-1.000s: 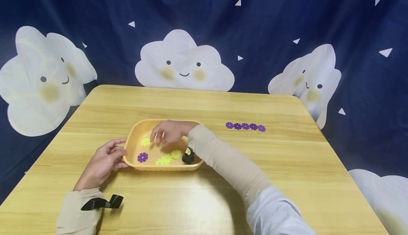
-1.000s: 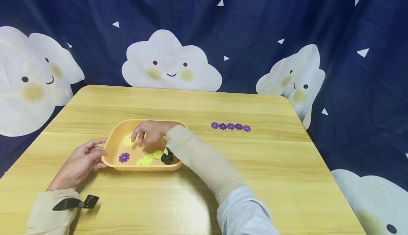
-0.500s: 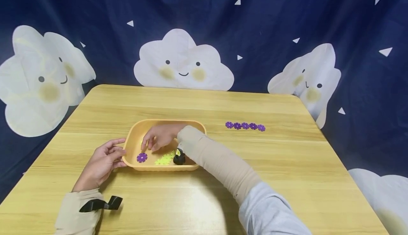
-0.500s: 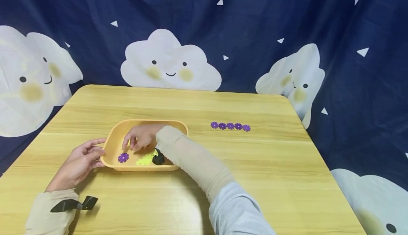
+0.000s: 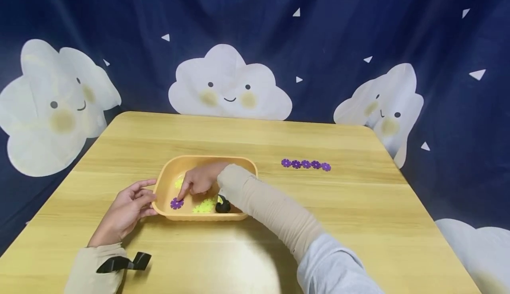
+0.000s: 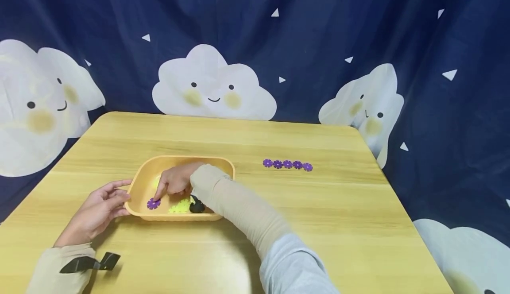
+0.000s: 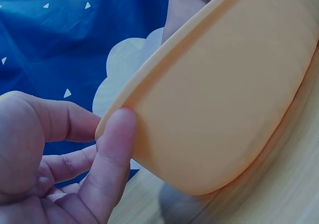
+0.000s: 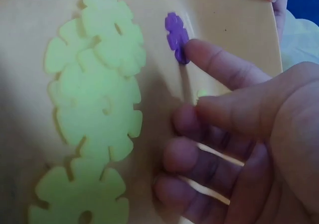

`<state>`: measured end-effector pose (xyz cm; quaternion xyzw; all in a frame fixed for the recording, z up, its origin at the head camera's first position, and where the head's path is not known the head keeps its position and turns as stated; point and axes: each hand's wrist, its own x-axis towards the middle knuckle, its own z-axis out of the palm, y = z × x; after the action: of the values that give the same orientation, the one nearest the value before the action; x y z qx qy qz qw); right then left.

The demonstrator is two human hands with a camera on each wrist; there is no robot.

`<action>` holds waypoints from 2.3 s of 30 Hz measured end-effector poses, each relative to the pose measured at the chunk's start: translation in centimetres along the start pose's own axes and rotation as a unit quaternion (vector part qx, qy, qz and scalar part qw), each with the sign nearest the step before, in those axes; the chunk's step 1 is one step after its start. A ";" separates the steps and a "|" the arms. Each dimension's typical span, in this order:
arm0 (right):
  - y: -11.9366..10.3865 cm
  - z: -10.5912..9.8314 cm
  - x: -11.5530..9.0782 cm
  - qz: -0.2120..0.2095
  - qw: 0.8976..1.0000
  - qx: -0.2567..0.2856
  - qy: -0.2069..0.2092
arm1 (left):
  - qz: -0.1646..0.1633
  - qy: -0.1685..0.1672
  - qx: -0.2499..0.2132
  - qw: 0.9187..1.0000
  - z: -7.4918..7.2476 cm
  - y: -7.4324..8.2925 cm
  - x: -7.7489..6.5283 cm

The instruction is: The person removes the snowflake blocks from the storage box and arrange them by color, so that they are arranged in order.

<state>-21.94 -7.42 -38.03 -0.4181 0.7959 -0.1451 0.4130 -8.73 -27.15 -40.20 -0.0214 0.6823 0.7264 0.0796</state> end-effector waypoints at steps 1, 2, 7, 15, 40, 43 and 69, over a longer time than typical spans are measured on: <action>0.1 -0.1 -0.1 0.004 1.000 -0.014 0.010 | 0.002 0.000 -0.001 1.000 0.0 0.0 0.1; 0.2 -0.3 -0.2 0.008 0.999 -0.031 0.020 | 0.003 0.000 0.000 1.000 0.1 0.1 0.1; 1.2 -1.2 -1.2 0.026 0.998 -0.027 0.046 | -0.001 0.005 -0.004 1.000 0.2 0.4 0.4; 2.1 -1.7 -1.4 -0.032 0.997 -0.039 0.062 | -0.001 0.006 -0.003 1.000 0.0 0.4 0.2; 1.0 0.3 0.5 -0.069 0.992 -0.066 0.085 | -0.005 0.009 0.000 1.000 0.1 0.2 -0.2; 1.0 0.4 0.5 -0.071 0.991 -0.073 0.087 | -0.006 0.010 0.003 1.000 0.1 0.1 -0.2; 1.0 -0.1 -0.1 -0.065 0.991 -0.054 0.106 | 0.004 0.004 0.009 1.000 0.1 0.0 -0.3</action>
<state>-22.54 -6.76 -38.43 -0.4729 0.8131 -0.1717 0.2927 -8.46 -27.08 -40.21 -0.0205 0.6891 0.7205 0.0745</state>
